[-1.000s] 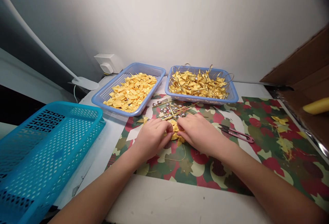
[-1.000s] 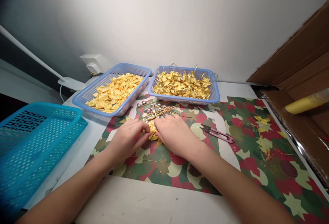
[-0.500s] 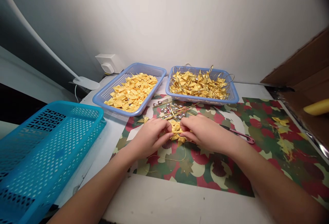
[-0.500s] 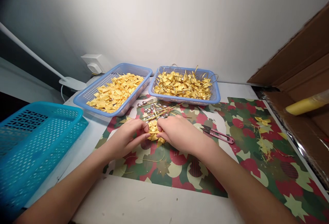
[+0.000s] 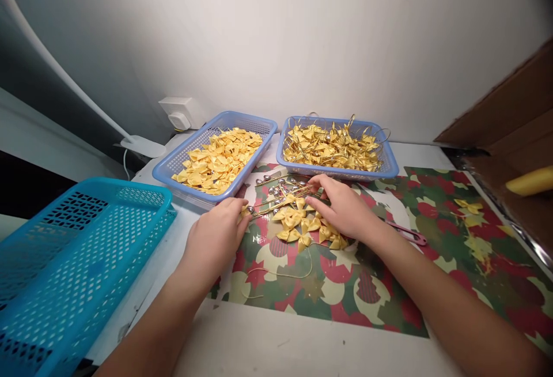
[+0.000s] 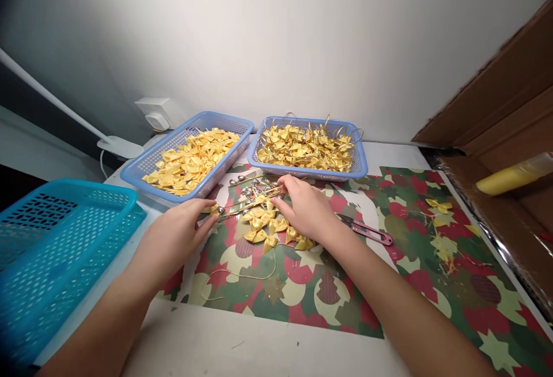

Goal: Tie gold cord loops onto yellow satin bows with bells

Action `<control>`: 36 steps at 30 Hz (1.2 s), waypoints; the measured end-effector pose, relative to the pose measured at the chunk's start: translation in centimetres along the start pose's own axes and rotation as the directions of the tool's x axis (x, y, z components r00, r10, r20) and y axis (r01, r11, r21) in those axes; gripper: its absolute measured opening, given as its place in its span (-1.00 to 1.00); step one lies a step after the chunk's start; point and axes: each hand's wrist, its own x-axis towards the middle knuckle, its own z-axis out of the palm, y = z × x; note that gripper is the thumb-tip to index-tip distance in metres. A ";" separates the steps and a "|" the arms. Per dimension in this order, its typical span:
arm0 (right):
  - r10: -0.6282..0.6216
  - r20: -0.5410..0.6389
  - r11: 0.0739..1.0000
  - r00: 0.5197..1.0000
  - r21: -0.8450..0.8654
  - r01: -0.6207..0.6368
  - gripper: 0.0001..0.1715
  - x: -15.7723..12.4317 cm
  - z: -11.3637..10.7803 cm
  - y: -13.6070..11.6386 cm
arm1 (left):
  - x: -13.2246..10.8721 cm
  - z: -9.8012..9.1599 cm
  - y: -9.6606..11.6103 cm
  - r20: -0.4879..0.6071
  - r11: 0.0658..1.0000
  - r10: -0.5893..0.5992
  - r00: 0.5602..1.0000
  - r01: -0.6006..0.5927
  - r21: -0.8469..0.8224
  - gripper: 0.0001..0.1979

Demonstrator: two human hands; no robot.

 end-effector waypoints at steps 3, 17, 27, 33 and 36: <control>-0.033 0.011 0.999 0.999 0.008 0.033 -0.74 -0.1 -0.2 0.0 | -0.4 0.2 0.3 0.032 0.998 0.018 0.999 -0.020 0.064 -0.80; -0.047 0.061 0.999 0.997 0.016 0.046 -0.74 -0.4 -0.5 -1.0 | 0.0 0.0 0.4 0.024 0.997 -0.069 0.997 0.070 -0.043 -0.85; -0.164 -0.020 0.847 0.986 0.509 0.152 -0.82 -1.9 0.0 -4.5 | -0.8 -0.8 3.2 0.103 0.288 -0.108 0.989 0.130 -0.949 -0.77; -0.033 -0.140 0.793 0.990 0.598 0.111 -0.91 -2.3 0.4 -5.2 | -1.0 0.7 4.1 0.162 0.116 -0.180 0.970 0.185 -0.976 -0.74; -0.047 -0.335 0.852 0.941 0.478 0.213 -0.87 -2.6 1.0 -5.2 | -1.5 1.1 5.0 0.099 0.085 -0.183 0.978 0.116 -0.990 -0.76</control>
